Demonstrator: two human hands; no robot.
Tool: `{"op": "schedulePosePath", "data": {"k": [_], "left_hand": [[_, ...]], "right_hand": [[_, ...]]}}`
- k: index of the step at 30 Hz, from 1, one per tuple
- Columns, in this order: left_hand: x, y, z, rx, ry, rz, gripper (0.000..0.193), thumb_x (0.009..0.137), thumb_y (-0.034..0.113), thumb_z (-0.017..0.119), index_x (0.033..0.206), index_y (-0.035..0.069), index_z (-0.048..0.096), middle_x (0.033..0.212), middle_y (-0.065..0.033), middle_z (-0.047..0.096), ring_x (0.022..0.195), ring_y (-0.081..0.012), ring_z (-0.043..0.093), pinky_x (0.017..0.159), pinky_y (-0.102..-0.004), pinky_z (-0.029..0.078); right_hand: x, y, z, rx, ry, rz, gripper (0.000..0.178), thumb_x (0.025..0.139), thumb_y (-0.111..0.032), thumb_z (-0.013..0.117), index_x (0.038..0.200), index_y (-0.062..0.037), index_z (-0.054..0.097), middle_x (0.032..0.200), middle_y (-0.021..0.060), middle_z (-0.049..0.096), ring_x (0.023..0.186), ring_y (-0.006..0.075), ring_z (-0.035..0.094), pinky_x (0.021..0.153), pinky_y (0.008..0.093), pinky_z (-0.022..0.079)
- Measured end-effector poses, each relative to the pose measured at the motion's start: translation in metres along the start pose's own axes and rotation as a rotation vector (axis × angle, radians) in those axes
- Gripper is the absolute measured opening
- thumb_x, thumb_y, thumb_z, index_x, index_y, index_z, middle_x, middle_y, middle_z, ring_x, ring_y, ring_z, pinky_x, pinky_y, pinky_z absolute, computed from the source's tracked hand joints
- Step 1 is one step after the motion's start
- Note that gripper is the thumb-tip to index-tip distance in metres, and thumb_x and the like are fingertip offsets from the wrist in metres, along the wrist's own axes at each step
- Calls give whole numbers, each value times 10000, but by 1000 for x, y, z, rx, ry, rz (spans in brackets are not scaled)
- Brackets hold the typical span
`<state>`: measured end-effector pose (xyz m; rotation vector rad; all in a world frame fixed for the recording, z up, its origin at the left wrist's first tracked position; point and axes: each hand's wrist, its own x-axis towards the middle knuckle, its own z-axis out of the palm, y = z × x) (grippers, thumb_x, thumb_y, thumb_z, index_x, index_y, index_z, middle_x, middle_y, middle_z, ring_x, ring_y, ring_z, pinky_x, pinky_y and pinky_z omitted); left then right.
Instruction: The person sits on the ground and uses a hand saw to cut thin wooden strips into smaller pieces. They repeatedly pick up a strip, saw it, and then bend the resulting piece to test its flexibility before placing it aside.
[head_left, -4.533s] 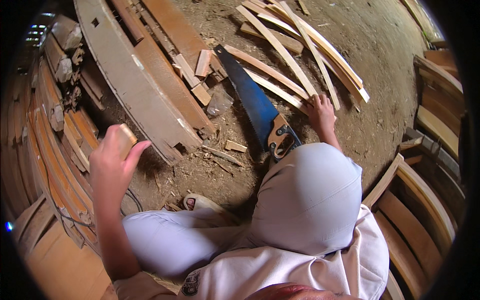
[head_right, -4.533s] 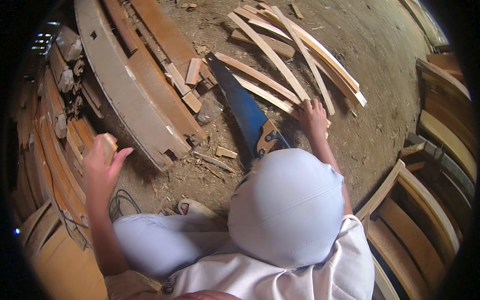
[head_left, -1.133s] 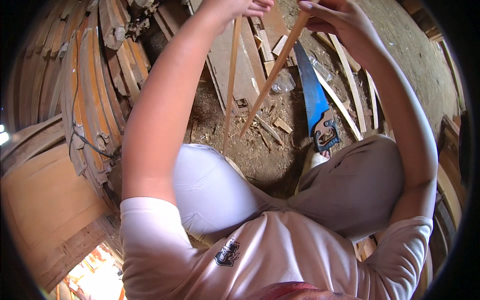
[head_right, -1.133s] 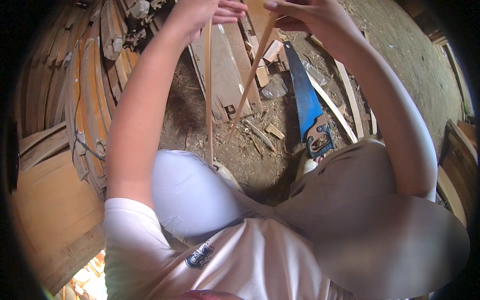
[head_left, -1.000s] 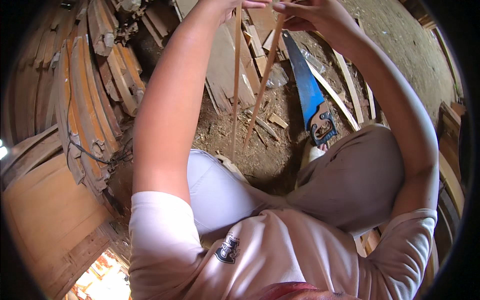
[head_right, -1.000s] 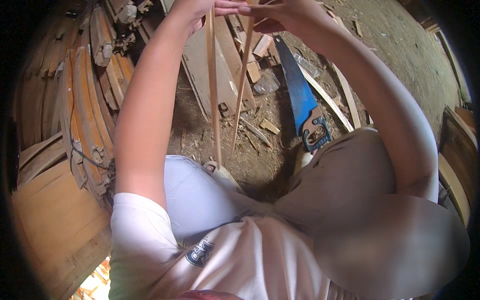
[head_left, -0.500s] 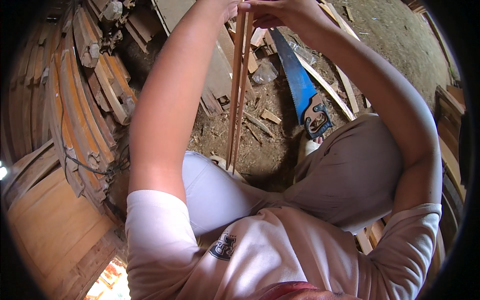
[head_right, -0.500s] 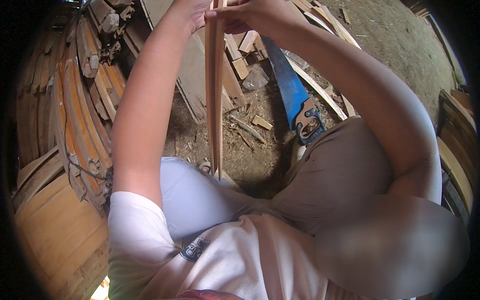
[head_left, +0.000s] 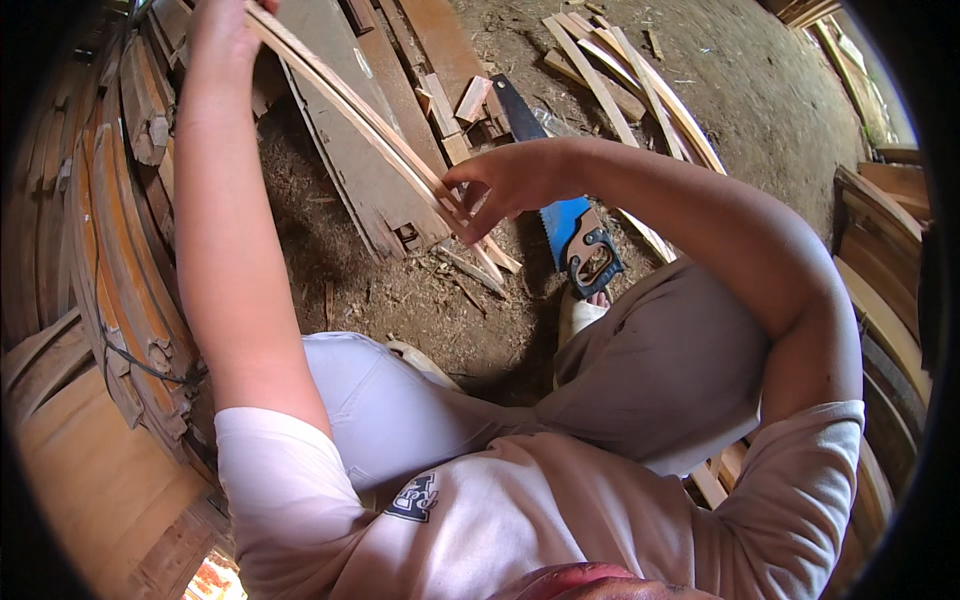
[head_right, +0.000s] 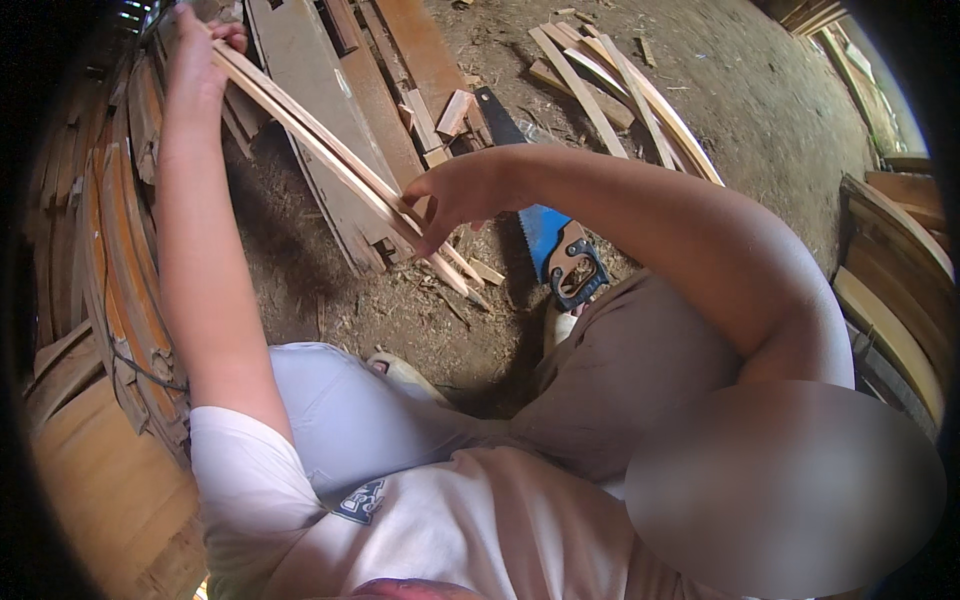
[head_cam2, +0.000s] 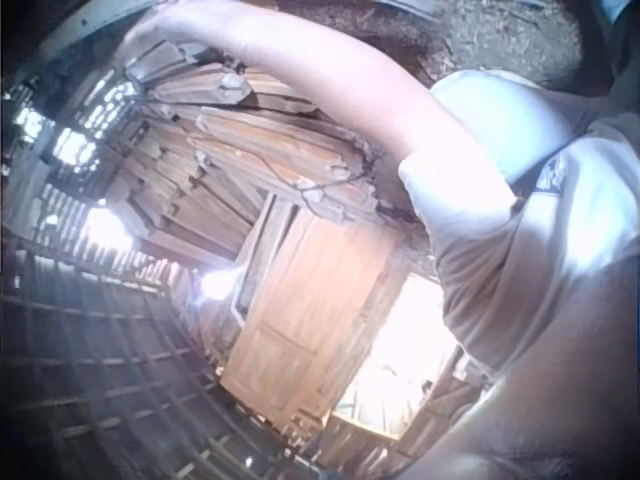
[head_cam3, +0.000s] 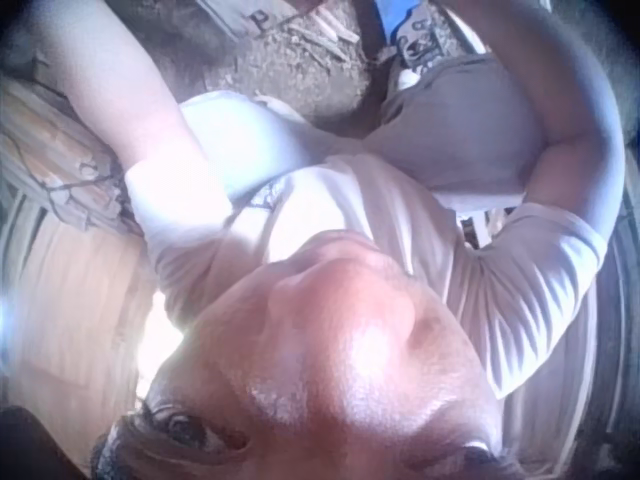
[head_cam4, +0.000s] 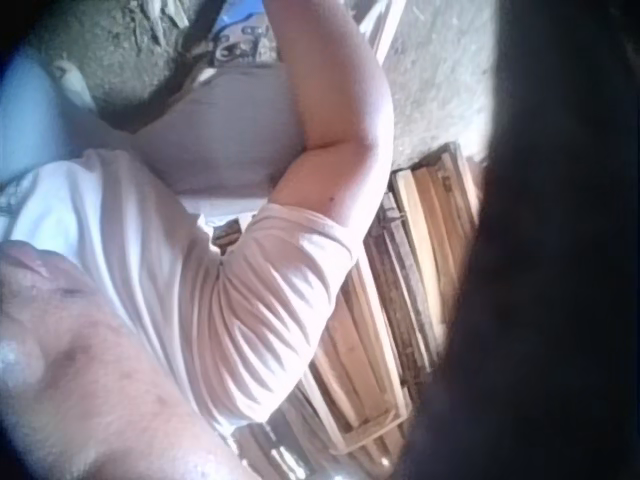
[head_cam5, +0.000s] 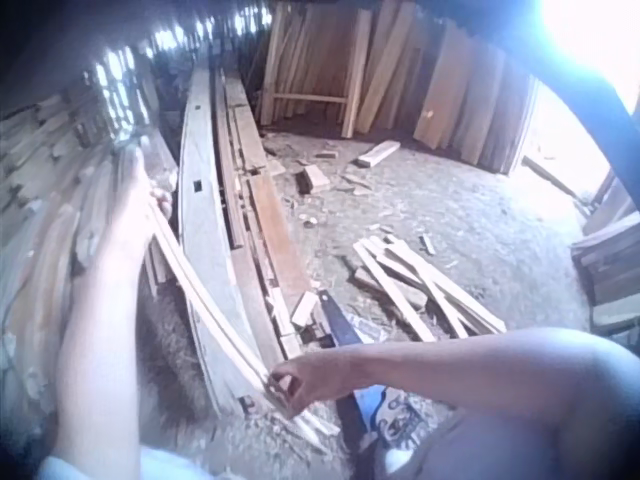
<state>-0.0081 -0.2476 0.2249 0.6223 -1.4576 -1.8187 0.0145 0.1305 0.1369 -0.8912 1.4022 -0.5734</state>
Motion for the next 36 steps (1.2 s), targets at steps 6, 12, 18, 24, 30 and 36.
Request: {"op": "schedulePosePath", "data": {"k": [6,12,18,24,30,36], "left_hand": [[73,22,-89,-44,59,-160,669,1048,694,335,881,46,348,655,-58,405,606,-217,506,530,-318,484],[46,36,-111,-148,290,-133,672,1043,691,350,906,33,337,705,-90,442,609,-209,522,542,-337,535],[33,34,-114,-99,325,-60,637,1094,602,319,909,-6,367,733,-91,413,632,-242,498,582,-337,554],[13,23,-97,-155,373,-36,617,1095,563,375,915,-27,389,782,-129,480,747,-316,618,776,-457,668],[60,21,-159,-182,345,-110,608,1085,593,400,865,26,388,702,-78,467,586,-234,523,573,-352,547],[43,13,-160,-84,540,-120,583,1074,607,434,914,48,388,653,-45,437,526,-177,415,497,-329,402]], "right_hand": [[-6,-5,-10,30,18,207,765,843,-387,866,1468,-78,550,1210,205,693,1047,294,698,828,406,622],[-5,1,-16,171,33,238,721,891,-315,829,1499,-81,520,1187,178,682,916,266,731,764,377,632],[-1,-10,-13,274,82,252,541,940,-230,784,1399,-8,603,1028,108,703,866,221,736,777,332,638],[11,-6,-11,340,214,215,440,927,-202,798,1271,48,684,1037,150,691,880,229,713,789,327,649],[5,-16,-11,445,242,241,454,902,-151,819,1278,62,679,1060,153,708,901,221,718,788,317,659],[3,-8,-17,421,280,72,535,866,-48,822,1365,23,641,1036,106,742,875,186,726,817,296,623]]}}
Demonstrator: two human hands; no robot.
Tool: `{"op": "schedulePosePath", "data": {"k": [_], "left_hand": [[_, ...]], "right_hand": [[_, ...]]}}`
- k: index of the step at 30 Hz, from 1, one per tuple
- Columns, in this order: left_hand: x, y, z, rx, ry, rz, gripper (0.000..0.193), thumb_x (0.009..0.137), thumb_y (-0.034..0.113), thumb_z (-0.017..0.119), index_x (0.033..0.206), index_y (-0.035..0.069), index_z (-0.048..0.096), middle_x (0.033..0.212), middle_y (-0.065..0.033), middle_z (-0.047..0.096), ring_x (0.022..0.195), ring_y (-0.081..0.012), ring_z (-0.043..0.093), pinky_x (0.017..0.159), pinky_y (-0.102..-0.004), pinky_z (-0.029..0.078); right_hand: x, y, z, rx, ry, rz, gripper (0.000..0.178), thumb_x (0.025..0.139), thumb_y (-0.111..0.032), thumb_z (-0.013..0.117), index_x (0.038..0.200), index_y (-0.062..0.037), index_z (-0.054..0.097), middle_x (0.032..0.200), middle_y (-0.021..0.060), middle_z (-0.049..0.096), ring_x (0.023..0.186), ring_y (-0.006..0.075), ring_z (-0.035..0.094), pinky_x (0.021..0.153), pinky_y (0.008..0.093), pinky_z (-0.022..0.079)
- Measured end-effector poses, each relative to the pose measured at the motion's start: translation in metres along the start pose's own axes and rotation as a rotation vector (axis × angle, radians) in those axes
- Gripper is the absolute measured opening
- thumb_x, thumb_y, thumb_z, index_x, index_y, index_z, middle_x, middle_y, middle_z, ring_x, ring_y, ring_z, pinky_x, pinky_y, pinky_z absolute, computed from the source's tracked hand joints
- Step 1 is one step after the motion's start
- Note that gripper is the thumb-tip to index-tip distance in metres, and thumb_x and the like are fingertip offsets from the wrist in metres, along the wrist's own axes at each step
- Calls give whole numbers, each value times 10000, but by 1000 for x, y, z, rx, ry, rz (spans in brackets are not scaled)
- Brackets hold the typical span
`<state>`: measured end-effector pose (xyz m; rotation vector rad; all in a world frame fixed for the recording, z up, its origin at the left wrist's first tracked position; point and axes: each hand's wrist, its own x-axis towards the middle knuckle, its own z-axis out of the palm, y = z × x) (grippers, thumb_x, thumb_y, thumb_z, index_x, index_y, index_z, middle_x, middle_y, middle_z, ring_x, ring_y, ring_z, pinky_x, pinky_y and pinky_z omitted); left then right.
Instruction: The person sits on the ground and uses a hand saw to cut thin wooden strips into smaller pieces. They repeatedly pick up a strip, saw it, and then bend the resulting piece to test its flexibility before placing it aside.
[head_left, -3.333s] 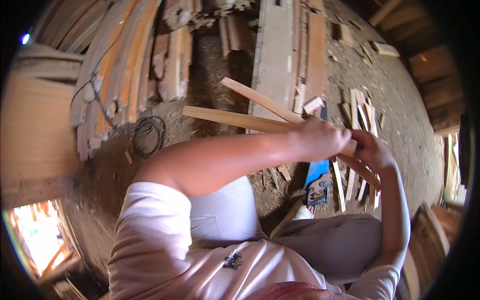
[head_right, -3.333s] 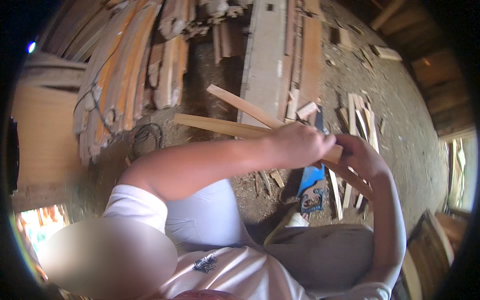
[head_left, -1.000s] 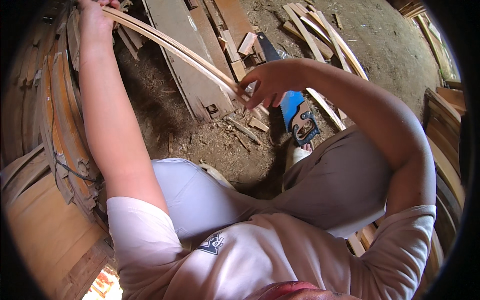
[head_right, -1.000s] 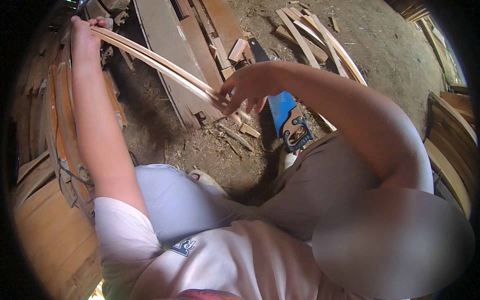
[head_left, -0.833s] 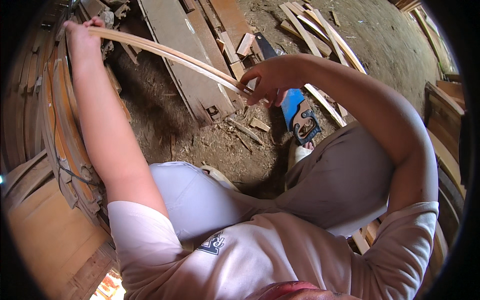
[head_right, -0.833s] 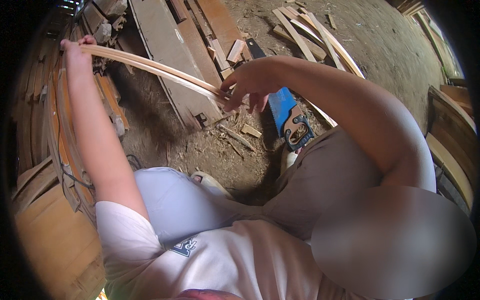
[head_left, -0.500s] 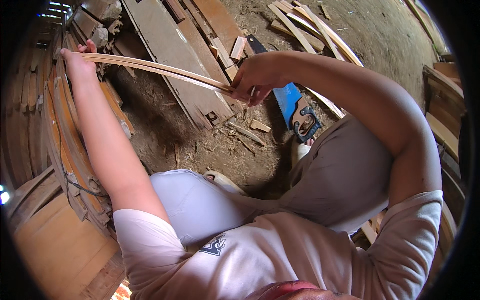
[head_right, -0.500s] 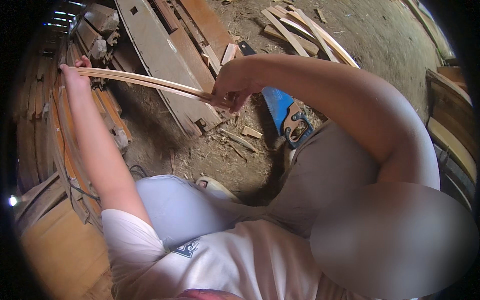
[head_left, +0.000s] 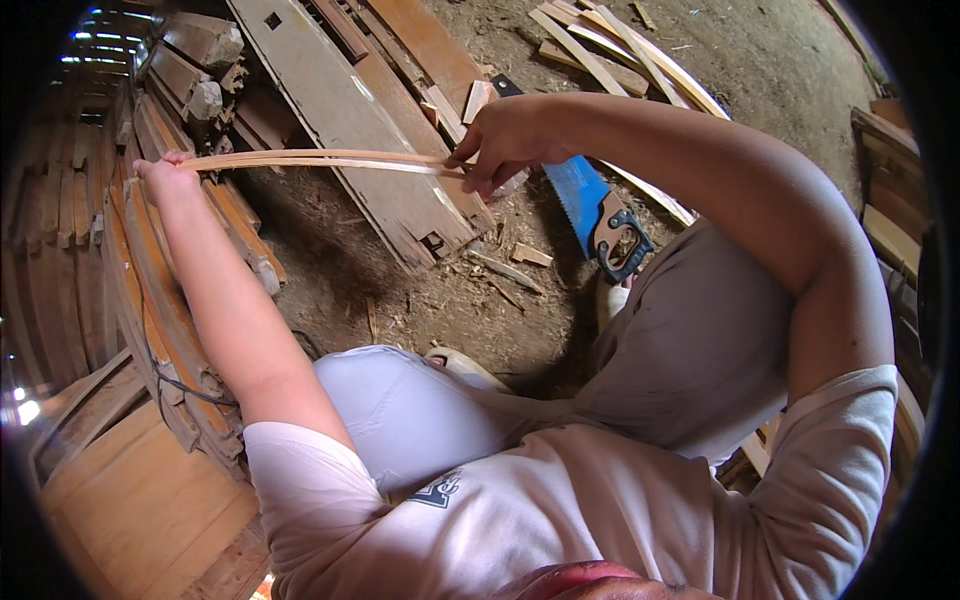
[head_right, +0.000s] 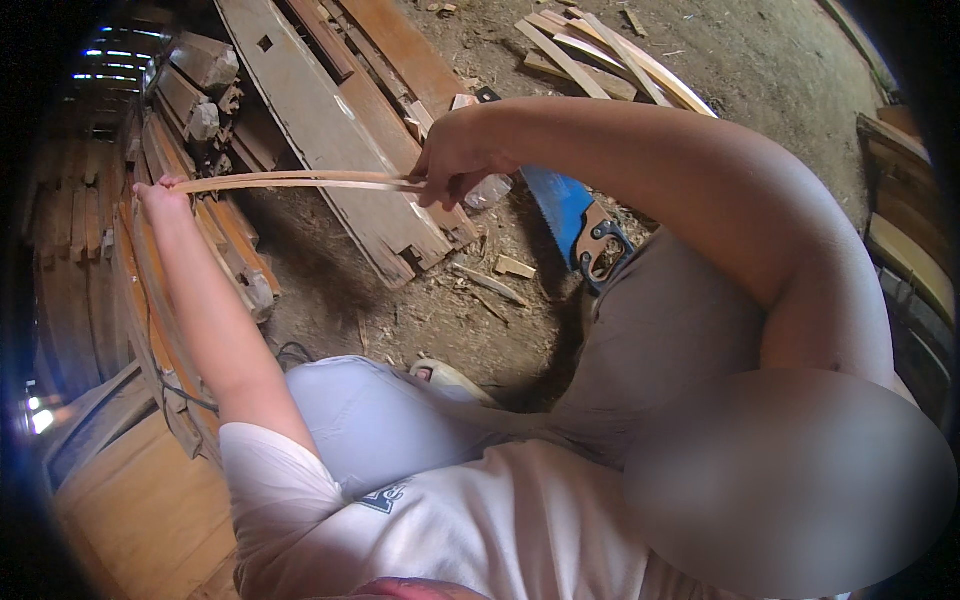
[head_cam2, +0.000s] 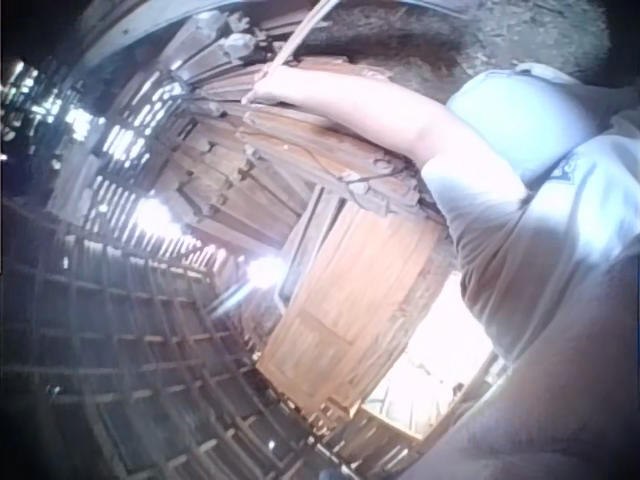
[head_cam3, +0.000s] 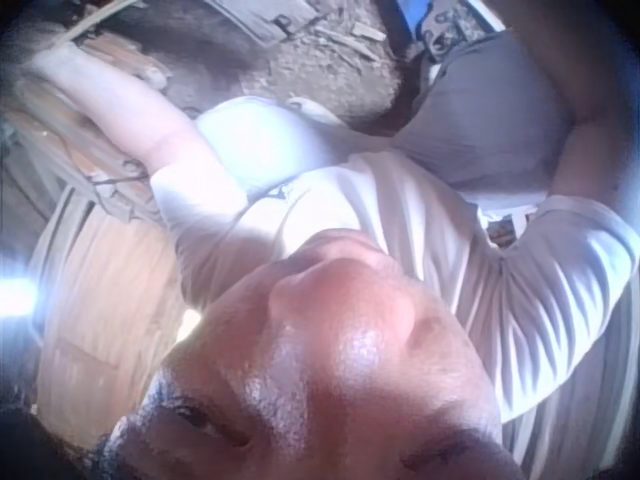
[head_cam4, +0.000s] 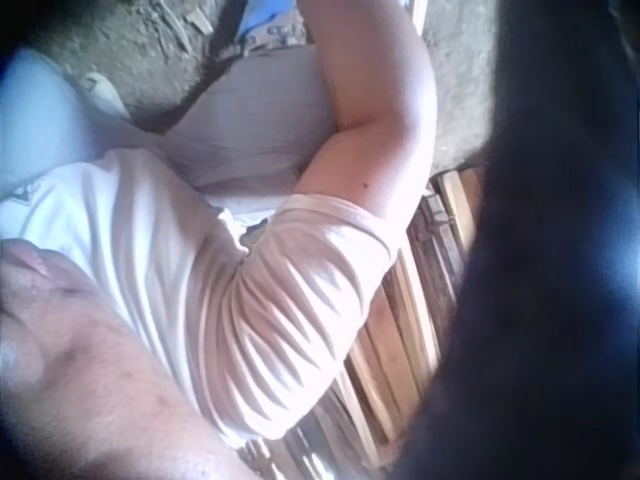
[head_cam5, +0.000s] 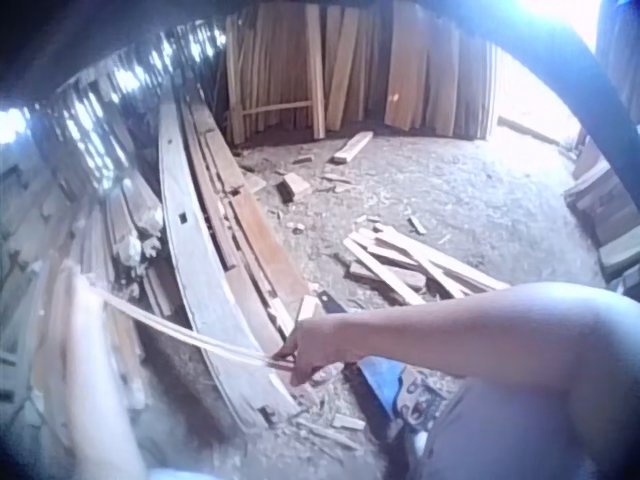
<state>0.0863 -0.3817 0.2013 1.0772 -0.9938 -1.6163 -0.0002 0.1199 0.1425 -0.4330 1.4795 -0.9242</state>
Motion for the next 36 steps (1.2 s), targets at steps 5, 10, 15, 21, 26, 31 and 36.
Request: {"op": "schedulePosePath", "data": {"k": [5,10,15,21,26,31,36], "left_hand": [[23,16,-35,-74,103,-34,591,1062,619,451,938,47,372,637,-32,416,510,-175,391,479,-329,391],[48,27,-66,-180,67,-162,649,1045,687,389,828,77,345,604,-17,353,499,-170,349,469,-306,355],[79,44,-82,-185,105,-115,664,1038,718,325,845,83,335,589,-20,317,498,-172,314,481,-311,335],[65,37,-67,-226,75,-168,669,1030,731,298,879,81,345,590,-19,310,501,-166,300,496,-309,335],[66,48,-73,-258,8,-134,667,1029,723,322,888,72,354,593,-13,321,489,-151,320,481,-296,345],[56,49,-69,-301,8,-140,645,1043,694,360,872,72,359,590,-5,344,476,-151,342,464,-284,353],[50,53,-65,-303,-62,-114,629,1058,671,353,886,67,368,608,-4,378,463,-132,380,435,-269,377]], "right_hand": [[-7,-6,-3,-599,130,-380,588,847,-50,827,1405,-74,642,1042,67,774,902,156,742,853,336,606],[-23,-22,4,-642,295,-548,616,883,-155,828,1458,-123,611,1037,66,772,959,144,726,922,346,579],[-29,-31,6,34,113,-571,462,1010,-283,694,1410,-58,641,1070,119,732,992,182,697,943,335,569],[-33,-28,2,306,43,-503,425,1081,-276,581,1376,24,644,1048,88,728,926,139,663,918,286,542],[-33,-32,4,330,28,-467,396,1078,-223,576,1371,35,644,1053,81,736,927,122,669,877,274,540],[-37,-33,3,354,8,-427,376,1064,-193,588,1358,31,657,1088,77,745,949,123,672,859,272,537],[-33,-30,-2,324,-9,-438,347,1038,-143,615,1330,35,674,1117,95,748,985,136,678,889,273,546]]}}
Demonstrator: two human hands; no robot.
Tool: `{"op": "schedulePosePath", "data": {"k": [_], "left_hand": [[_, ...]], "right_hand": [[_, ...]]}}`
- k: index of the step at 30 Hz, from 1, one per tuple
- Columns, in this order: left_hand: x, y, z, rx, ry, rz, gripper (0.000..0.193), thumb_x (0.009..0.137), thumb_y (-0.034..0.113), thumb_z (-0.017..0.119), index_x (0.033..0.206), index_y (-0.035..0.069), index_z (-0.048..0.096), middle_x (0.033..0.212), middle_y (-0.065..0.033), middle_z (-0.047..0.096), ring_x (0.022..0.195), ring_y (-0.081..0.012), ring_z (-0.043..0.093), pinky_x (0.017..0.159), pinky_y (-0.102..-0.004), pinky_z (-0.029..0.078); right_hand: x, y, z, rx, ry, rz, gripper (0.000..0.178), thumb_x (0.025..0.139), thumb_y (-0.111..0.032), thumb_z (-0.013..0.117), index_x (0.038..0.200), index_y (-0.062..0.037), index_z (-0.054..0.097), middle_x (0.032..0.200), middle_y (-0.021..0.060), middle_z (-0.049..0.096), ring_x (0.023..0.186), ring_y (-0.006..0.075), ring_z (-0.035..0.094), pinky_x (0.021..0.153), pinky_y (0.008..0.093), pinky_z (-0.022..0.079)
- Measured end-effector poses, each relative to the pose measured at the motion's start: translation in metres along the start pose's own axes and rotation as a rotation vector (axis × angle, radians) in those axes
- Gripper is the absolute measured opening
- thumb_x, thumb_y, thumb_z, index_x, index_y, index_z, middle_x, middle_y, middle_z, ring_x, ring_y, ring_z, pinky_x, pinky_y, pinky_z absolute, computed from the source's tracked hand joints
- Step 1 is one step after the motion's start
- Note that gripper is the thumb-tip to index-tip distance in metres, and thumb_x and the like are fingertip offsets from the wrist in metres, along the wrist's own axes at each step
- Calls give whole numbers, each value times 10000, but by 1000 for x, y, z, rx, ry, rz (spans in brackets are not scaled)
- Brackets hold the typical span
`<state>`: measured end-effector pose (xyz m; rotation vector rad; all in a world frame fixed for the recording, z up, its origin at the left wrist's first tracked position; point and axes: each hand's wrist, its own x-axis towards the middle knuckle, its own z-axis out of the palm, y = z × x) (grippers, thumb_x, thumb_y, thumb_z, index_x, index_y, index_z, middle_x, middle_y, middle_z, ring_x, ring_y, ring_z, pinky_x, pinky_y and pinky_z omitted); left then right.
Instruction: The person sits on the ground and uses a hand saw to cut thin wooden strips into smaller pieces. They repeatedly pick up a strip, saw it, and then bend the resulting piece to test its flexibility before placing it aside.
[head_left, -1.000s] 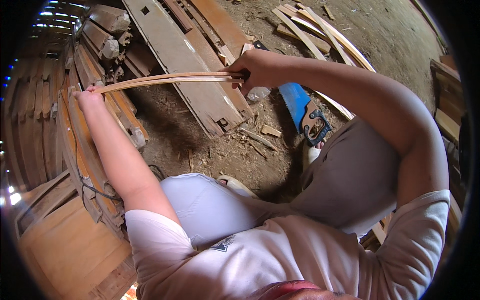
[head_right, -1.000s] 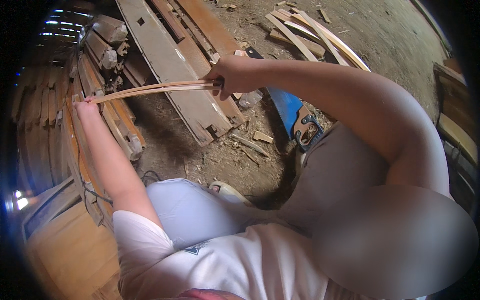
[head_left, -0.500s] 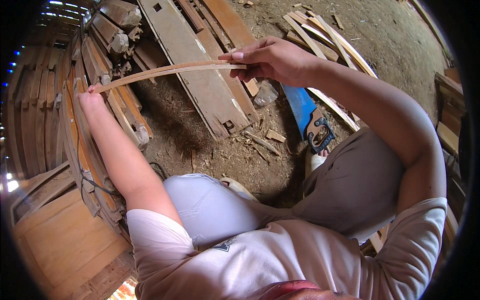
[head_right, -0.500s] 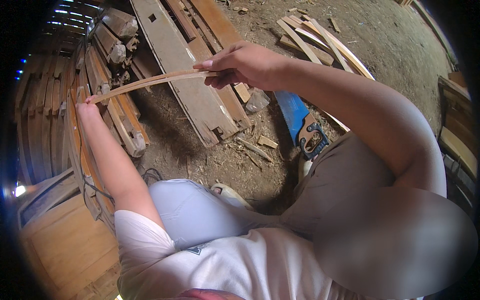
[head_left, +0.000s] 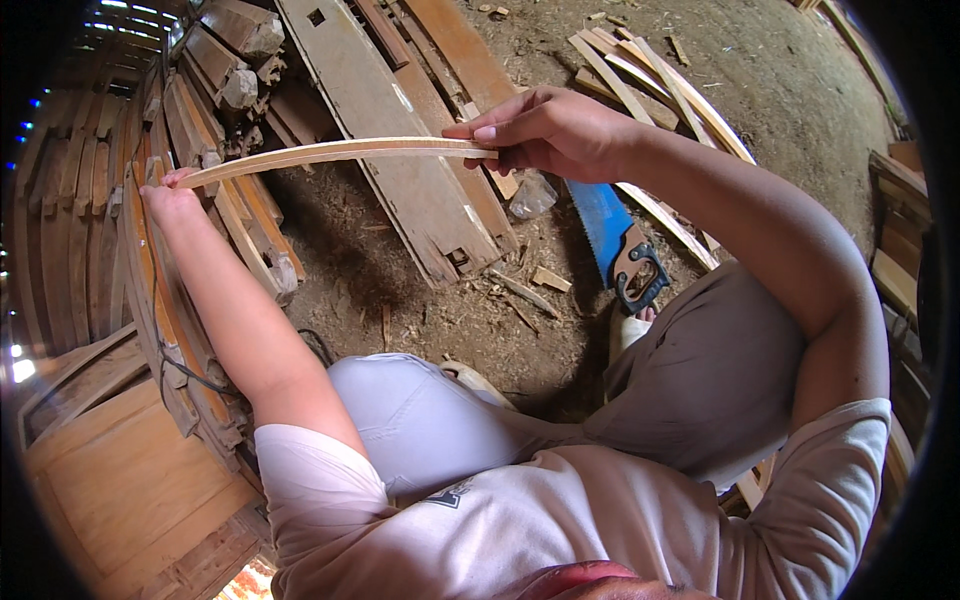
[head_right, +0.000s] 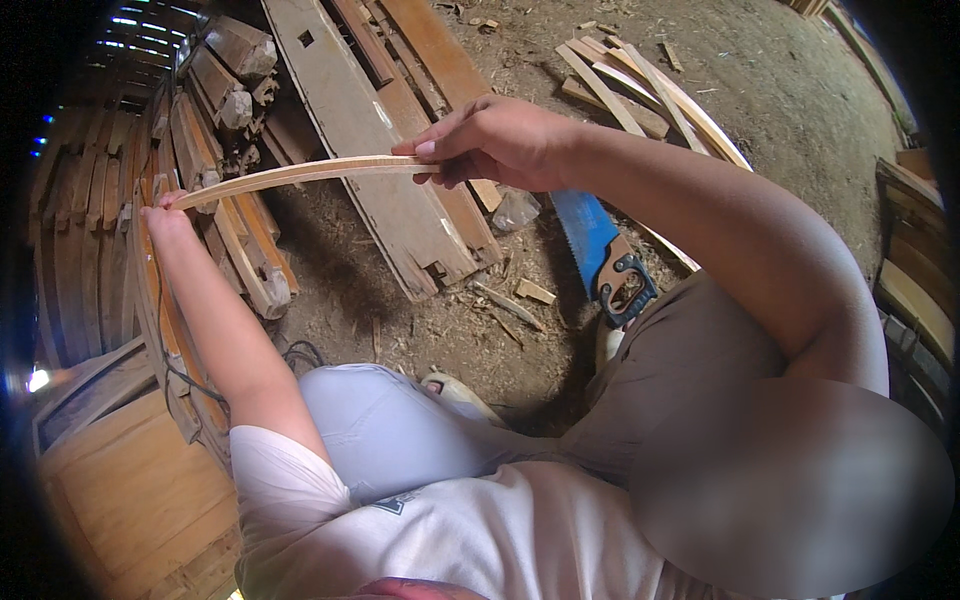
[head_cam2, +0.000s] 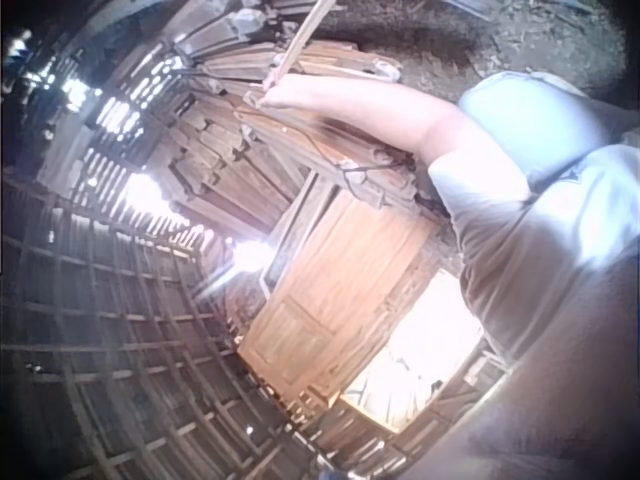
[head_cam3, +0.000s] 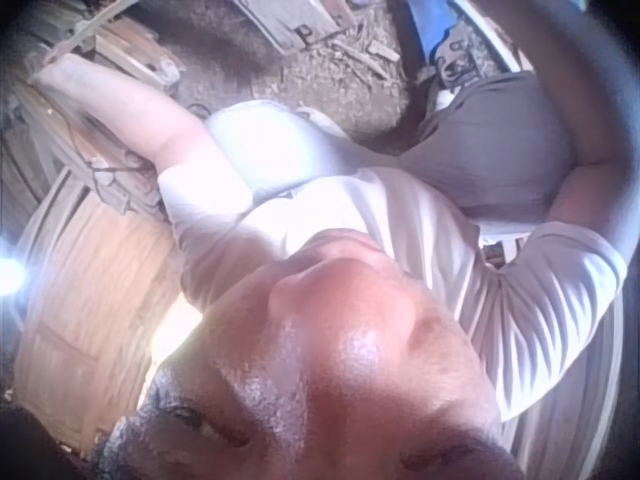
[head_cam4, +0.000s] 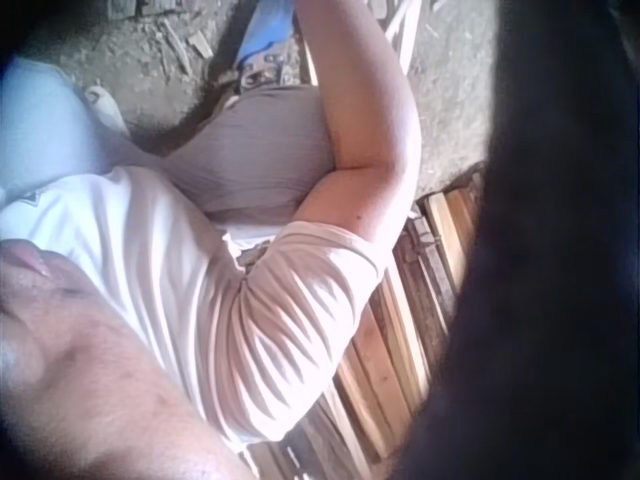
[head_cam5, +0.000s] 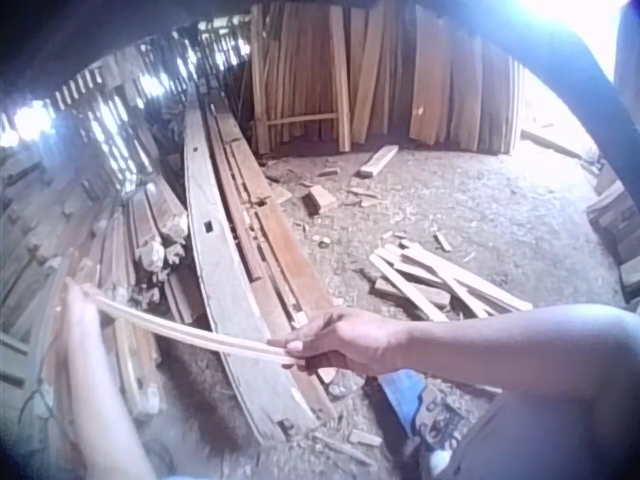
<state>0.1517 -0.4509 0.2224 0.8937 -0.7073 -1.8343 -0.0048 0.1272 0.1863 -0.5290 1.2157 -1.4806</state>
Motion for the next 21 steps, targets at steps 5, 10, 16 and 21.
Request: {"op": "schedulePosePath", "data": {"k": [5,10,16,21], "left_hand": [[17,16,-2,-22,-60,3,640,1055,684,321,904,64,377,615,-11,393,453,-109,408,418,-260,398],[17,14,2,-15,-38,-6,670,1039,715,298,922,61,384,608,-14,400,453,-121,433,416,-266,403],[13,14,6,-38,-62,-77,737,976,797,307,797,85,379,550,-11,398,453,-149,447,421,-273,416],[9,11,9,-12,-21,-58,751,950,820,314,730,104,364,525,-2,388,449,-144,444,420,-267,413]], "right_hand": [[0,-3,1,25,-23,2,333,1016,-96,640,1311,56,673,1140,121,730,1029,152,691,959,271,575],[3,-2,-2,34,-29,5,310,1004,-86,658,1279,53,694,1148,125,735,1019,152,696,957,266,580],[4,-1,-6,33,-23,23,319,1002,-63,637,1303,25,695,1116,107,759,1019,138,697,906,263,563],[3,0,-7,54,-14,32,311,1001,-46,630,1297,20,700,1127,106,756,1019,138,697,912,260,564]]}}
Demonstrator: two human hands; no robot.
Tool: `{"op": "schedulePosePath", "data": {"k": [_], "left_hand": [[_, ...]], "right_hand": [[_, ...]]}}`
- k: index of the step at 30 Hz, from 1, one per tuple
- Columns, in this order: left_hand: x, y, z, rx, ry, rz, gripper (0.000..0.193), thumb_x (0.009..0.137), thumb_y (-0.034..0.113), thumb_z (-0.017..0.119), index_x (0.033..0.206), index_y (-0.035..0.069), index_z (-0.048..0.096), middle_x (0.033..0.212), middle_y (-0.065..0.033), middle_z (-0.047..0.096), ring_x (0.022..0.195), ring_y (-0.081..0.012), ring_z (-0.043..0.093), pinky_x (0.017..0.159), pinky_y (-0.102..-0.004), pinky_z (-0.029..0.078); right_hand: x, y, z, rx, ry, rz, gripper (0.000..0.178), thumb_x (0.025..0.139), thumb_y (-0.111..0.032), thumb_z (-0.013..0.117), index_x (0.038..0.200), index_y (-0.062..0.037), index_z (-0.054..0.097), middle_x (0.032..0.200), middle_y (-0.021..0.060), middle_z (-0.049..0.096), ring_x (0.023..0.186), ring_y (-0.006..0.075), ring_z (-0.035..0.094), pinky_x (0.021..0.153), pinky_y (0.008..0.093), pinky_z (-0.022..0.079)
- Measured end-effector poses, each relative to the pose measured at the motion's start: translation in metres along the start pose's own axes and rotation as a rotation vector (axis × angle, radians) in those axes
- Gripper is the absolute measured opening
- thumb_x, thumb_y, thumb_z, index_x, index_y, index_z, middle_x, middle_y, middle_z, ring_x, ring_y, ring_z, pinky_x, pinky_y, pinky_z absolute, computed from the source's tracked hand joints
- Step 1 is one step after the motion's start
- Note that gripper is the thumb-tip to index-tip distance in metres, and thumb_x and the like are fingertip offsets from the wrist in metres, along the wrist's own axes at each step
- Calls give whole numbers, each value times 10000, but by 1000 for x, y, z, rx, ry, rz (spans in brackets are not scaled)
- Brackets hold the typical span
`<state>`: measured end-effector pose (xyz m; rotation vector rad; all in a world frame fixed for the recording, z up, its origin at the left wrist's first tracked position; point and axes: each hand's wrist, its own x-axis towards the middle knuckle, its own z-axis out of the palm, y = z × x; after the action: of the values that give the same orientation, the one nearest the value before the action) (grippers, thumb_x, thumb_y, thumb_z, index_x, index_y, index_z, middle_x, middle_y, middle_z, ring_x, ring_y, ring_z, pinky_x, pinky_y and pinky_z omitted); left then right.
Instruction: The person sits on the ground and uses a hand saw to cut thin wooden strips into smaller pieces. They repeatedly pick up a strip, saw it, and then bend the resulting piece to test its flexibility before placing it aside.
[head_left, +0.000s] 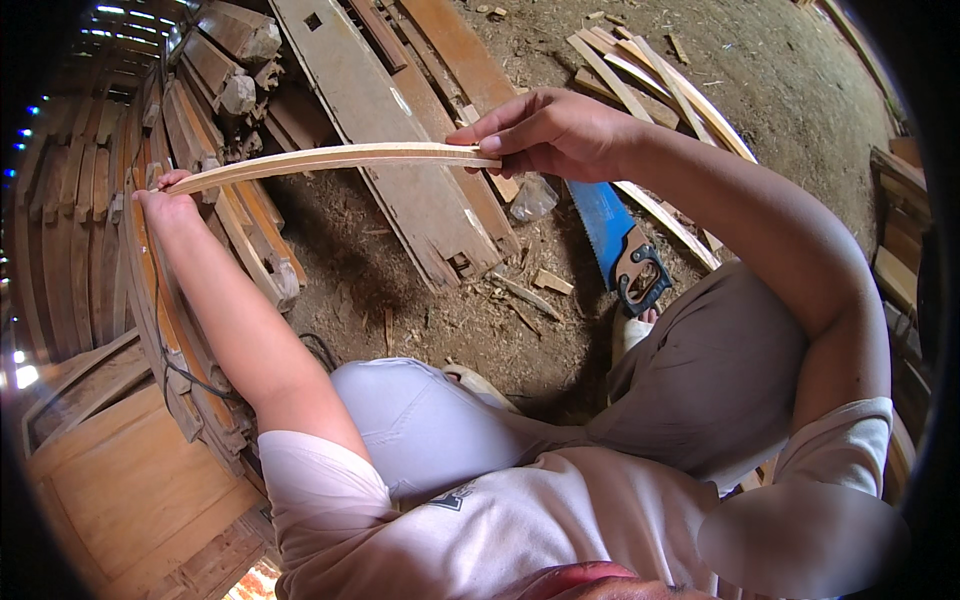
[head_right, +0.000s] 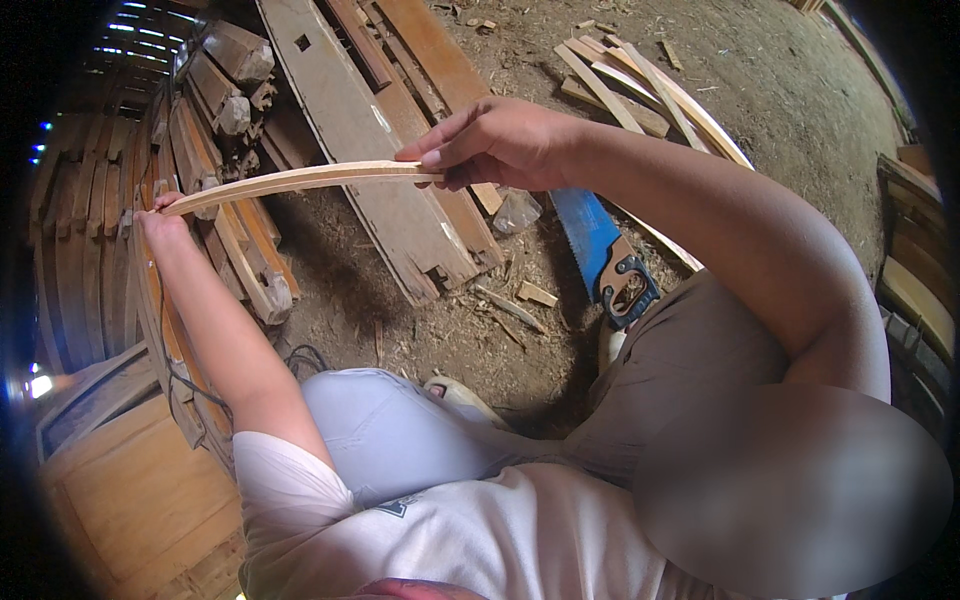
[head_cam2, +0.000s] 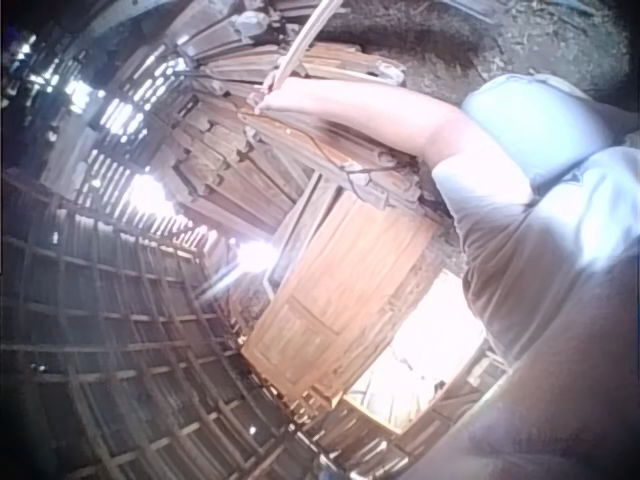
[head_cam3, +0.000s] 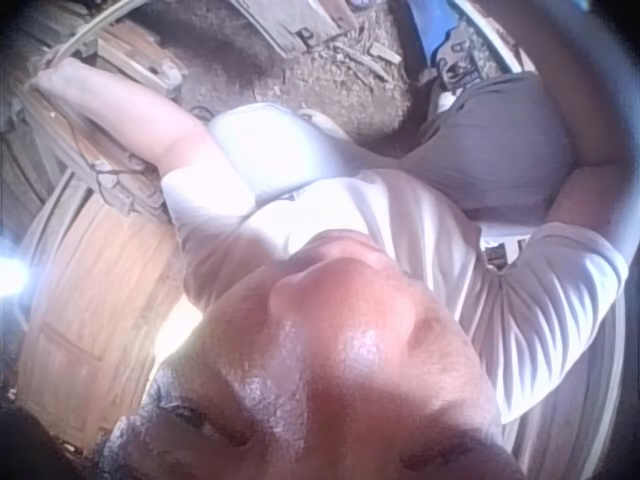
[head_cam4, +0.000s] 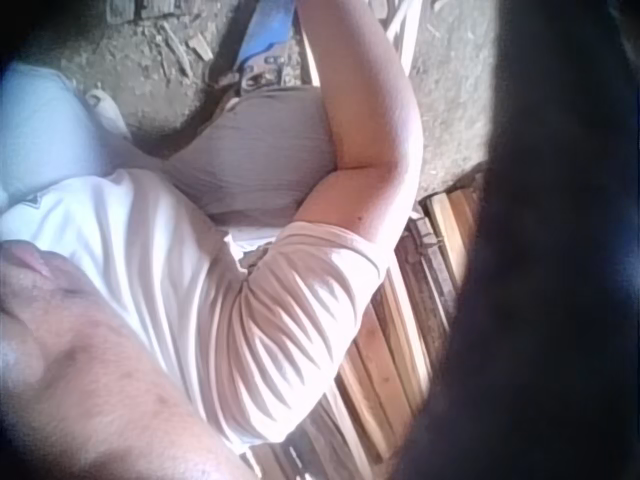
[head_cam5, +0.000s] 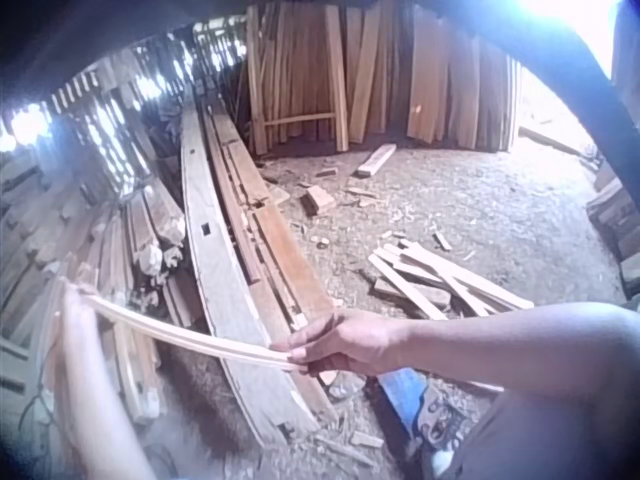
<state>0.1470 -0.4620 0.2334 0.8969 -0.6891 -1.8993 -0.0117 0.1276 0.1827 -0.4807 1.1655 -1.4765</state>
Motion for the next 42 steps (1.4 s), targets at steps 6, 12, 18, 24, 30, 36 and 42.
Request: {"op": "schedulePosePath", "data": {"k": [6,12,18,24,30,36,42], "left_hand": [[-2,2,-1,24,-64,4,713,956,799,375,768,111,393,533,21,387,434,-123,418,412,-256,398],[-14,0,-9,50,-144,80,609,863,663,739,903,142,425,563,44,358,455,-113,419,437,-235,412],[-78,-36,35,19,19,251,597,857,613,794,796,161,409,570,31,351,468,-102,372,438,-269,341],[-97,-42,42,-96,19,224,433,922,480,792,915,128,540,639,33,418,468,-83,385,429,-244,350],[-102,-46,61,-102,-27,159,470,927,484,783,1002,87,544,575,9,416,458,-140,425,432,-295,386],[-52,-41,16,5,-76,279,567,963,601,678,790,124,425,605,6,332,518,-153,397,519,-310,422],[-50,-35,22,-18,-58,108,587,1013,557,627,736,123,345,610,-1,315,480,-140,334,469,-288,345]], "right_hand": [[-4,-1,0,15,11,14,281,1003,-38,630,1263,22,715,1151,103,736,1031,148,685,947,269,570],[6,8,-6,49,-31,13,334,1021,-27,578,1339,17,668,1194,87,708,1070,157,659,974,288,536],[7,9,-11,-278,33,-17,489,968,-89,706,1429,28,592,1194,99,730,1081,156,679,977,328,536],[7,17,-9,-295,79,-46,481,968,-84,728,1417,33,603,1195,76,725,1074,145,666,1007,311,520],[-1,10,-6,-241,142,-13,493,953,-70,739,1413,47,604,1247,111,712,1148,157,651,986,307,498],[4,2,-4,-146,118,30,526,946,-84,751,1442,-1,599,1112,30,696,971,102,618,915,258,501],[1,8,-26,-199,32,-25,550,935,-44,748,1463,-56,597,1153,35,733,1013,86,620,950,262,485]]}}
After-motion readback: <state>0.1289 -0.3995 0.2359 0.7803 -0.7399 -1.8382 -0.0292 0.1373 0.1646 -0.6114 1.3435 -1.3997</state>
